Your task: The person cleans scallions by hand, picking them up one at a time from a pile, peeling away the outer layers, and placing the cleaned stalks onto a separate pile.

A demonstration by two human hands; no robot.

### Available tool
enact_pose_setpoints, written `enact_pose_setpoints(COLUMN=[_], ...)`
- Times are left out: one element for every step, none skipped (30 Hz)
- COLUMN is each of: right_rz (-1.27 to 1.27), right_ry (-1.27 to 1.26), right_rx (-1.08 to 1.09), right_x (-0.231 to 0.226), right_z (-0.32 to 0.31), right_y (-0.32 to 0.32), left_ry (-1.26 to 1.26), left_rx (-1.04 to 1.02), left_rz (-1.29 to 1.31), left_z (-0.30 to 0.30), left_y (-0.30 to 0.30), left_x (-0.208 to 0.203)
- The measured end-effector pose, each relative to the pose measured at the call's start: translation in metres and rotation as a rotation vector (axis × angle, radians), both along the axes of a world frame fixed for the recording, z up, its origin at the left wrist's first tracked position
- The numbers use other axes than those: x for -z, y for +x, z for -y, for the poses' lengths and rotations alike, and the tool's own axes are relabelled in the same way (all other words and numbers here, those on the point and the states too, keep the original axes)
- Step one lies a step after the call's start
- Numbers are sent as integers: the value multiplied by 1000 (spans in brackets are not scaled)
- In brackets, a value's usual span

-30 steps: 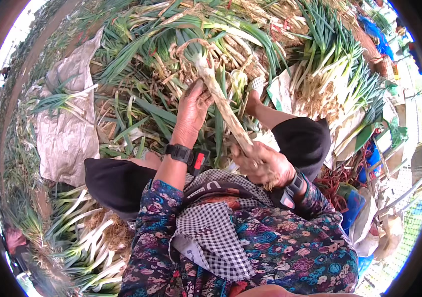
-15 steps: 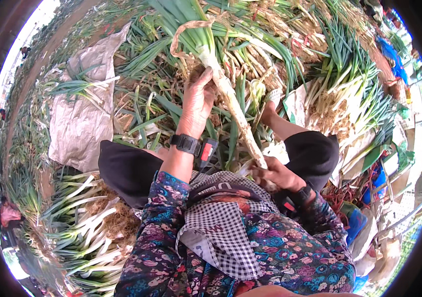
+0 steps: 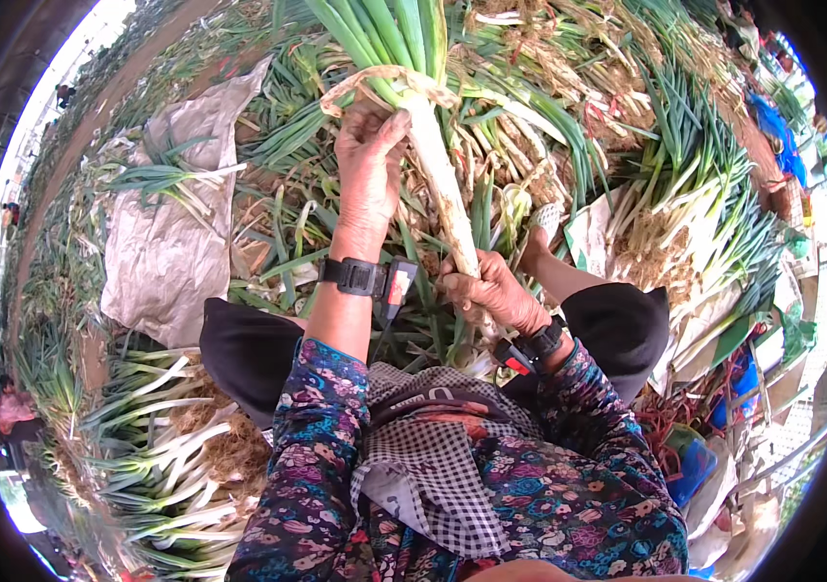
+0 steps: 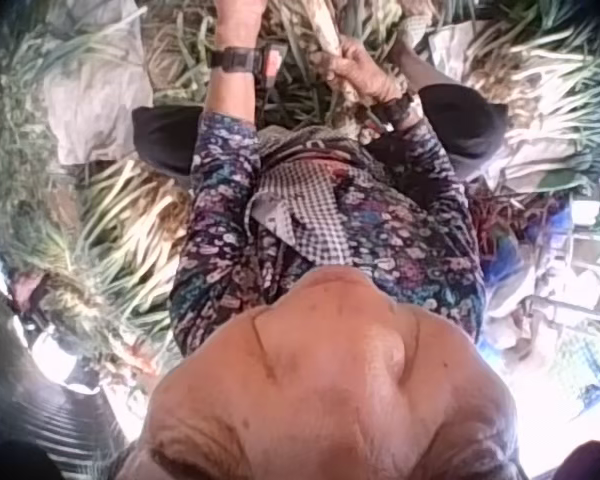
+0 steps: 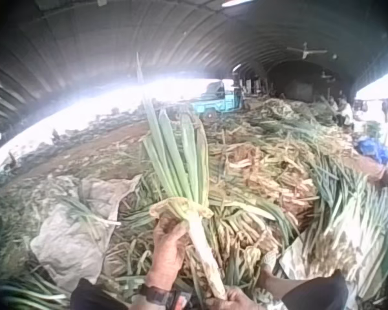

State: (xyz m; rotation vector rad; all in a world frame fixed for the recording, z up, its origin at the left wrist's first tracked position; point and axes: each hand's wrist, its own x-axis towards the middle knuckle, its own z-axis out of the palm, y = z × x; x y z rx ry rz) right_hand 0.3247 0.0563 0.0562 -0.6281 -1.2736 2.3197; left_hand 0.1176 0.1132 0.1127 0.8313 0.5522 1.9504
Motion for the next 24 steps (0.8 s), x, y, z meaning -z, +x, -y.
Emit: enact_pose_setpoints(right_rz=[1,2,-11,-13,8,30,37,35,20,3,1,22,45,43,111,180,179,174,170,170,92,10,-29,-32], right_ry=[22,43,-8,-12,-8,-4,18,12,43,75,70,61,53,50,126,202,200,163,125,120,16,-84,-152,-153], right_rx=[-25,-49,-76,-80,-94,-107,-71,-72,-38,-4,-4,-7,-10,-10,19,49,51,59,67,69,45,20,10,13], right_x=[2,5,8,9,9,10,12,14,16,18,19,21,22,23,23,24,25,25,26,26,26,25,21,21], right_z=[-2,-4,-4,-3,-3,-2,0,0,1,2,2,3,3,3,3,3,5,6,7,9,12,13,13,14], right_y=[0,0,0,0,0,1,0,-1,-1,-2,-3,-3,-3,-3,-5,-5,-5,-5,-5,-6,-8,-10,-10,-10], left_ry=[-11,-15,-44,-73,-91,-96,-90,-85,-91,-67,-43,-47,-55,-61,-64,-100,-136,-137,-125,-112,-115,-125,-135,-144], left_rx=[-4,-7,23,51,41,38,13,-12,-13,-47,-82,-82,-88,-95,-94,-90,-86,-83,-197,-309,-306,-365,-424,-483], left_rz=[41,38,99,161,118,117,52,-14,-16,-7,1,-3,-47,-92,-94,-108,-122,-124,-268,-412,-413,-461,-509,-556], left_z=[-1,-1,0,0,1,2,3,4,4,3,3,3,4,5,6,7,8,9,10,10,10,10,9,9], left_y=[0,-2,-3,-4,-7,-8,-7,-7,-5,-3,-2,-3,-3,-4,-6,-8,-9,-8,-7,-6,-5,-5,-4,-4], left_x=[2,3,5,7,10,12,13,13,14,15,16,16,18,19,20,20,20,21,23,25,27,26,25,24])
